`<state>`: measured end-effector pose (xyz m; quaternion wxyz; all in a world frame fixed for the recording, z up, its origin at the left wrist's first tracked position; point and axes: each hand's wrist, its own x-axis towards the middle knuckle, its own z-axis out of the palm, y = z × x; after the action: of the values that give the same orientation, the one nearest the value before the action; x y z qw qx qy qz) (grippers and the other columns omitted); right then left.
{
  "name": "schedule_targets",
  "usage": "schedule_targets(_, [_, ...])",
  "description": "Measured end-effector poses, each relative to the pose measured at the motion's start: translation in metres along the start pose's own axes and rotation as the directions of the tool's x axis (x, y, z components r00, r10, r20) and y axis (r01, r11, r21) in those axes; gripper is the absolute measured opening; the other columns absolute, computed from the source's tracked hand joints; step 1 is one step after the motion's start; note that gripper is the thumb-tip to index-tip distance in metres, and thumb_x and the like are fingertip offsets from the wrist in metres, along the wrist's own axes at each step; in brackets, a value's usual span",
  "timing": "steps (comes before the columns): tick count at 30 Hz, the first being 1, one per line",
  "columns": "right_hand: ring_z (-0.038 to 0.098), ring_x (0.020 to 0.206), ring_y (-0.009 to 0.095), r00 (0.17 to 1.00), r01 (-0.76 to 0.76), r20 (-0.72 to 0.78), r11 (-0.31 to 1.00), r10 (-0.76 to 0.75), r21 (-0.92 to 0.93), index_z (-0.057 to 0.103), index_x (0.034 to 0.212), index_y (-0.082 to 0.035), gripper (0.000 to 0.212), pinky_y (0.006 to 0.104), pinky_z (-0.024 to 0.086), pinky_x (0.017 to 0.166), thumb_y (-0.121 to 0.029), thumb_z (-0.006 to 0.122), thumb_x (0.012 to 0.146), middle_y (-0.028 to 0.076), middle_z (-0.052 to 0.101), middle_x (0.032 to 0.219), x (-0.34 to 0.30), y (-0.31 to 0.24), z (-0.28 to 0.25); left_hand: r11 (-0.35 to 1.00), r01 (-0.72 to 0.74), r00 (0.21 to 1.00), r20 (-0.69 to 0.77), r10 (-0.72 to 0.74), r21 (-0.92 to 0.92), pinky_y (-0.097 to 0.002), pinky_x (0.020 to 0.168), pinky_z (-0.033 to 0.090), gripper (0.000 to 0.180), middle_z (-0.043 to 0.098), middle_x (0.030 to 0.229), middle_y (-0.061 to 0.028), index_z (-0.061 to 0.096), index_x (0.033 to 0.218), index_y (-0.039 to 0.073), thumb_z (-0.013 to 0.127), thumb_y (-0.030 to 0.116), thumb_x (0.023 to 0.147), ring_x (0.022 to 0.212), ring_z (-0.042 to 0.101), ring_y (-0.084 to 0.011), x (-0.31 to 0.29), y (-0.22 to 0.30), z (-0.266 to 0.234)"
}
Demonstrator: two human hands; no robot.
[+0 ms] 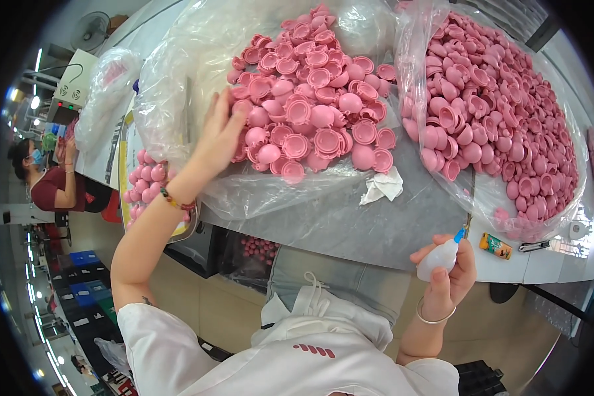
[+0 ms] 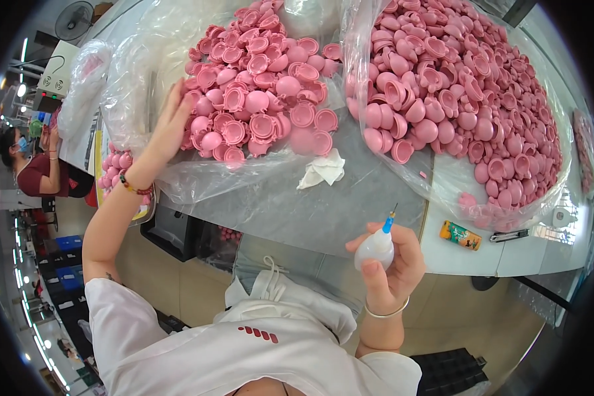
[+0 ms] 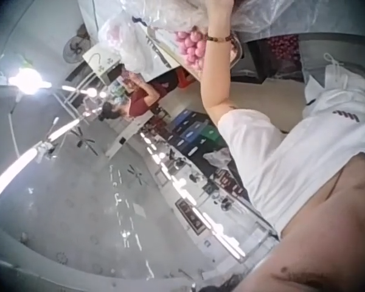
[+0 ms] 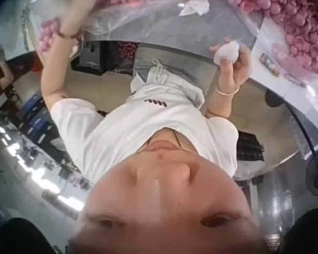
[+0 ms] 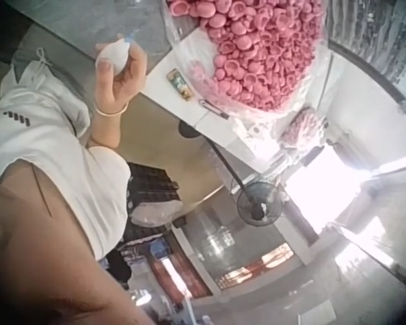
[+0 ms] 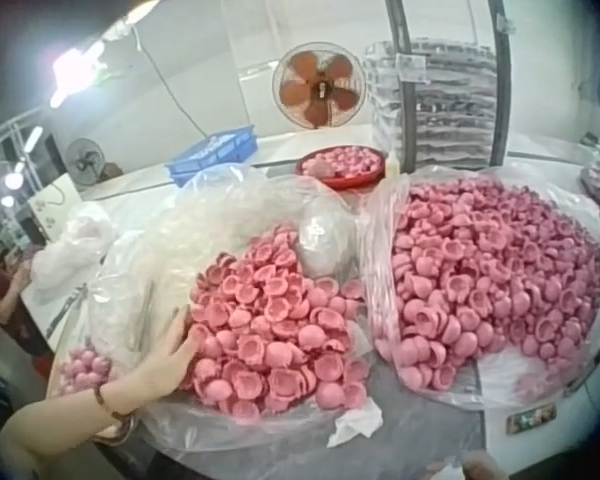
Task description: Assembling small toy components by applying glue to pink plastic shell halves.
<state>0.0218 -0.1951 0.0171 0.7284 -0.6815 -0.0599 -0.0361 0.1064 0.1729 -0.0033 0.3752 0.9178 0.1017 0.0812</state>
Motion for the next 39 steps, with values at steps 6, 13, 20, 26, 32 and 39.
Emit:
schedule_targets(6, [0.053, 0.058, 0.012, 0.999, 0.001, 0.052, 1.000, -0.002, 0.017, 0.048, 0.094, 0.004, 0.040, 0.0202, 0.038, 0.053, -0.029, 0.058, 0.074, 0.010, 0.057, 0.065, 0.001, 0.001, 0.001, 0.940, -0.288, 0.958, 0.062, 0.281, 0.183, -0.0414, 0.102, 0.008, 0.083, 0.011, 0.134, -0.0269, 0.014, 0.129, -0.006, 0.052, 0.047, 0.076, 0.126, 0.006, -0.0402, -0.004, 0.055, 0.028])
schedule_targets(13, [0.052, 0.057, 0.012, 0.998, 0.022, 0.054, 1.000, -0.021, -0.019, 0.047, 0.095, 0.004, 0.042, 0.0200, 0.037, 0.052, -0.033, 0.056, 0.075, 0.011, 0.057, 0.065, 0.002, 0.002, 0.005, 0.747, -0.609, 0.791, 0.138, 0.596, 0.264, -0.0459, 0.097, 0.022, 0.051, 0.028, 0.127, -0.0257, 0.043, 0.115, 0.004, 0.056, 0.029, 0.073, 0.115, 0.029, -0.0426, 0.003, 0.088, 0.047])
schedule_targets(20, [0.052, 0.057, 0.012, 0.999, 0.034, 0.042, 0.999, -0.034, 0.004, 0.047, 0.096, 0.004, 0.041, 0.0196, 0.038, 0.052, -0.031, 0.055, 0.076, 0.011, 0.057, 0.065, 0.000, 0.005, -0.001, 0.751, -0.597, 0.797, 0.103, 0.595, 0.283, -0.0314, 0.081, 0.041, 0.023, 0.053, 0.109, -0.0140, 0.056, 0.097, 0.001, 0.051, 0.007, 0.076, 0.095, 0.053, -0.0278, 0.015, 0.102, 0.032])
schedule_targets(26, [0.054, 0.058, 0.013, 0.998, 0.019, 0.060, 0.999, -0.021, 0.037, 0.047, 0.095, 0.005, 0.040, 0.0194, 0.037, 0.052, -0.030, 0.056, 0.076, 0.011, 0.056, 0.066, 0.000, 0.005, -0.003, 0.832, -0.550, 0.832, -0.037, 0.553, 0.074, -0.0322, 0.066, 0.042, 0.011, 0.057, 0.077, -0.0092, 0.059, 0.079, 0.003, 0.055, 0.011, 0.072, 0.073, 0.054, -0.0259, 0.021, 0.105, 0.021])
schedule_targets(32, [0.054, 0.058, 0.013, 0.999, 0.025, 0.036, 0.999, -0.026, 0.038, 0.047, 0.095, 0.005, 0.040, 0.0197, 0.038, 0.051, -0.029, 0.056, 0.076, 0.010, 0.056, 0.065, 0.000, 0.004, 0.000, 0.603, -0.723, 0.670, 0.133, 0.730, 0.337, -0.0322, 0.072, 0.038, 0.010, 0.052, 0.077, -0.0042, 0.060, 0.077, 0.008, 0.060, 0.015, 0.069, 0.081, 0.049, -0.0231, 0.002, 0.112, 0.038])
schedule_targets(39, [0.055, 0.059, 0.014, 0.998, 0.020, 0.058, 0.999, -0.022, 0.037, 0.048, 0.095, 0.005, 0.041, 0.0202, 0.038, 0.051, -0.030, 0.057, 0.075, 0.010, 0.056, 0.068, -0.001, 0.006, -0.005, 0.654, -0.742, 0.662, 0.005, 0.750, 0.145, -0.0328, 0.067, 0.038, 0.017, 0.051, 0.077, -0.0043, 0.059, 0.073, 0.008, 0.066, 0.021, 0.064, 0.075, 0.048, -0.0229, 0.000, 0.121, 0.037])
